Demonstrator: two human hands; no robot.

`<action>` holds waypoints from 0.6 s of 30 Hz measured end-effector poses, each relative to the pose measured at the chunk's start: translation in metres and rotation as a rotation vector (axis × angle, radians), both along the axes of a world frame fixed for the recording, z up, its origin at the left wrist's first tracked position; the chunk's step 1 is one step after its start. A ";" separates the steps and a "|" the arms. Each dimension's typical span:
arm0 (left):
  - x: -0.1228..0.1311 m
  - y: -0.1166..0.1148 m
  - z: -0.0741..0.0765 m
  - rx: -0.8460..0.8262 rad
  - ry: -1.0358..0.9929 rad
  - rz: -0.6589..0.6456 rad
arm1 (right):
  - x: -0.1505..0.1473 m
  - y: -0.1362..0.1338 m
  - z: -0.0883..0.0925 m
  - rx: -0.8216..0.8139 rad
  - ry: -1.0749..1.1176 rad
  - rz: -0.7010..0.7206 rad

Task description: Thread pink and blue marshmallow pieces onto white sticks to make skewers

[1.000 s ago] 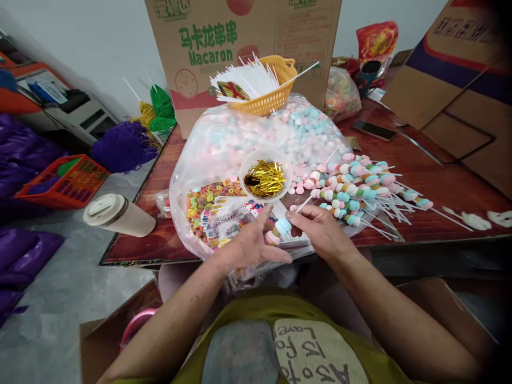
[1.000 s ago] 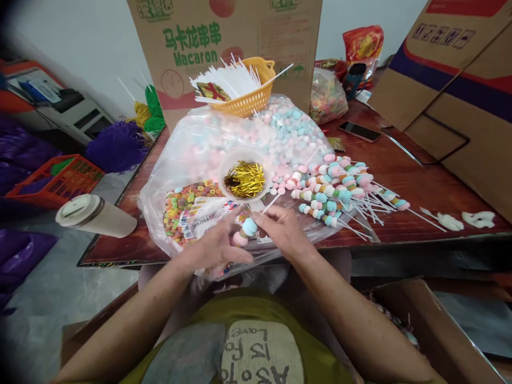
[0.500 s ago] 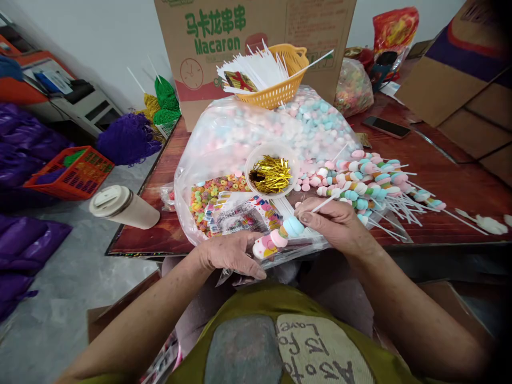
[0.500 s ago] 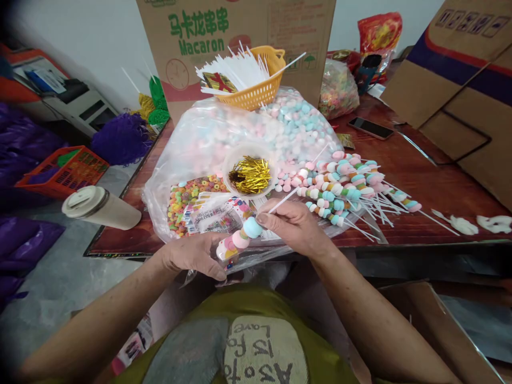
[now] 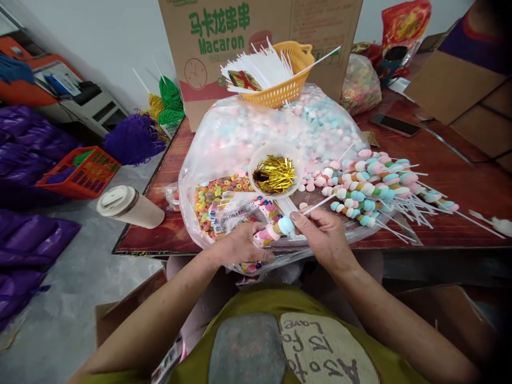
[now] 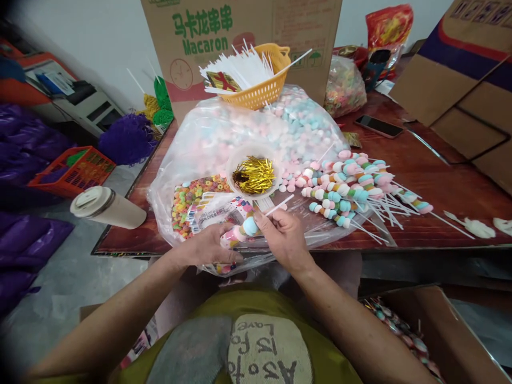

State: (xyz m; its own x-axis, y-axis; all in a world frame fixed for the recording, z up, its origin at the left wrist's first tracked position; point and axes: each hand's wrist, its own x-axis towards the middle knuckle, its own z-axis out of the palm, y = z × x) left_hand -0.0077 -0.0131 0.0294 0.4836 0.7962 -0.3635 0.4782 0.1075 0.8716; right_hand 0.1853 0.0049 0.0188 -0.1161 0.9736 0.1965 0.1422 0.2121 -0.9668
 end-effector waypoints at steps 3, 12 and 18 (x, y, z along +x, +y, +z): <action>0.006 -0.002 0.004 0.365 0.431 0.032 | 0.002 -0.001 -0.007 -0.096 0.024 -0.024; 0.019 -0.002 0.011 0.428 0.487 0.005 | 0.020 0.005 0.013 0.071 -0.046 0.201; 0.028 0.000 0.017 0.104 -0.046 -0.096 | 0.019 0.022 0.031 0.022 -0.155 0.439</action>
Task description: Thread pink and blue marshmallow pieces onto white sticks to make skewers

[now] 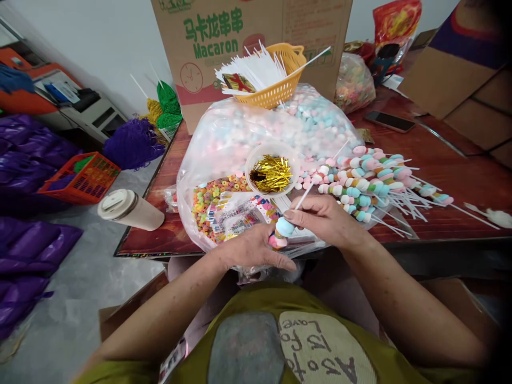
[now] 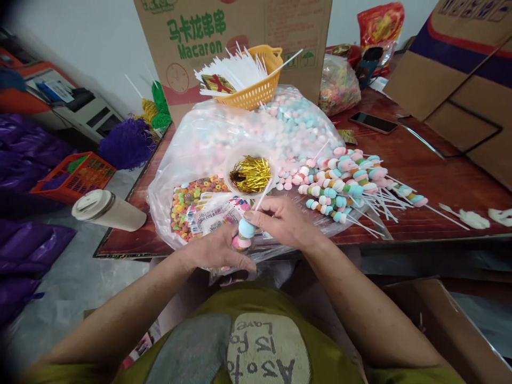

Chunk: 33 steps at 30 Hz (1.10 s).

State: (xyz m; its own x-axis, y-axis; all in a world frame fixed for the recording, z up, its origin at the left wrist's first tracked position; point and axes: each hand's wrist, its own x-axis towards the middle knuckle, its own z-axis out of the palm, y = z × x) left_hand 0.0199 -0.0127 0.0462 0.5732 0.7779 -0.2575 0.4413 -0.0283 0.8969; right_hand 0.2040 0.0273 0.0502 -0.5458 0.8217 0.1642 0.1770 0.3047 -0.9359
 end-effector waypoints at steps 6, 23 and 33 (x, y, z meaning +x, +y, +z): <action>0.014 -0.001 -0.016 -0.458 -0.220 0.150 | -0.013 -0.001 -0.013 -0.146 -0.003 0.090; -0.010 -0.024 -0.040 -0.425 -0.145 0.289 | -0.018 -0.016 -0.050 -0.401 0.138 -0.199; -0.007 -0.024 -0.036 0.214 0.334 0.457 | -0.014 -0.025 -0.053 -0.376 0.218 -0.279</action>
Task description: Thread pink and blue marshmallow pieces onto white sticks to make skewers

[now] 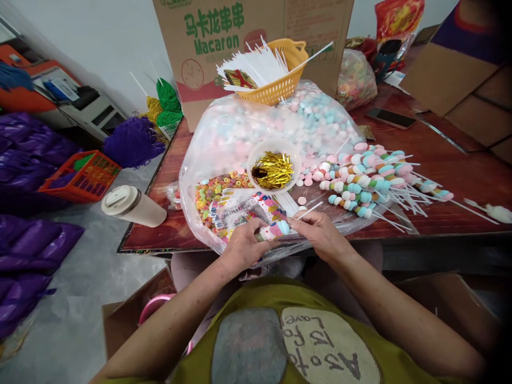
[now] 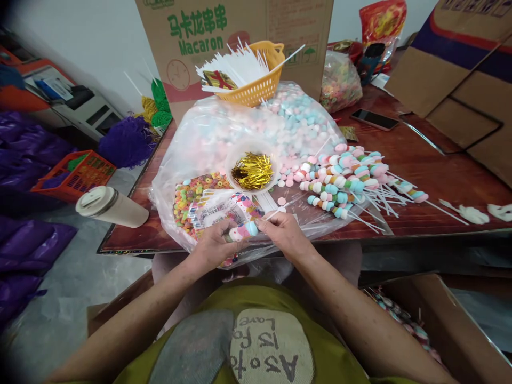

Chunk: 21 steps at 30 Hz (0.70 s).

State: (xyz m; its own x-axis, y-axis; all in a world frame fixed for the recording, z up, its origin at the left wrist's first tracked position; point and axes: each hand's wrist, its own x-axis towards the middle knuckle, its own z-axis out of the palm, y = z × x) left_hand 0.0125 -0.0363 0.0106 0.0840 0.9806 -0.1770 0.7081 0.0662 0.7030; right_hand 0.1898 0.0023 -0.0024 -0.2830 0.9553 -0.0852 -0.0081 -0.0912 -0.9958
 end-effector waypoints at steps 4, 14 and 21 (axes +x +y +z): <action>0.009 -0.002 0.000 0.128 0.241 -0.082 | -0.009 -0.006 -0.005 0.002 -0.004 -0.037; 0.004 0.004 0.000 0.000 -0.025 -0.222 | 0.021 0.010 0.024 0.352 -0.303 0.108; 0.012 0.005 -0.018 0.048 -0.141 -0.347 | -0.003 -0.002 0.000 0.319 -0.378 0.219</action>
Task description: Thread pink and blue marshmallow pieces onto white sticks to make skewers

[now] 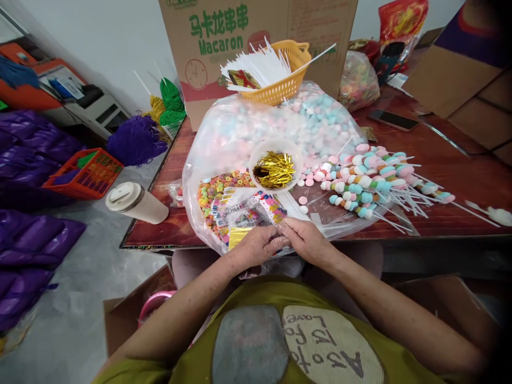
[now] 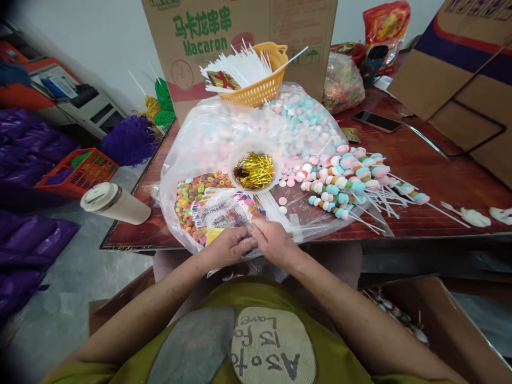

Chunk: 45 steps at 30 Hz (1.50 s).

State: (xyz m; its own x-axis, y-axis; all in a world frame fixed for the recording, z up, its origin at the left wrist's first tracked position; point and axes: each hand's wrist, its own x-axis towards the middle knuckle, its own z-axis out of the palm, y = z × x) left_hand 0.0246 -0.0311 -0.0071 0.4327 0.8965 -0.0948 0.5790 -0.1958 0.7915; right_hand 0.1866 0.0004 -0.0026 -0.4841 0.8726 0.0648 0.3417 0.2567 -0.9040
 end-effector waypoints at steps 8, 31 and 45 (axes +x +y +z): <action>-0.051 0.024 0.034 -0.388 -0.308 0.064 | 0.009 0.015 -0.008 -0.242 0.259 -0.073; -0.001 0.012 -0.005 -0.098 -0.420 0.496 | 0.009 0.012 -0.015 -0.026 0.130 -0.149; -0.016 0.010 0.024 -0.347 -0.291 -0.190 | -0.014 -0.010 -0.007 -0.407 0.200 0.032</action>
State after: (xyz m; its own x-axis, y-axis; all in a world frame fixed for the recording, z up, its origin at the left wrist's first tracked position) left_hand 0.0084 -0.0209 0.0170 0.6384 0.7360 -0.2251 0.3037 0.0278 0.9523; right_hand 0.1729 -0.0096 -0.0095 -0.5245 0.8309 -0.1856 0.1480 -0.1258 -0.9810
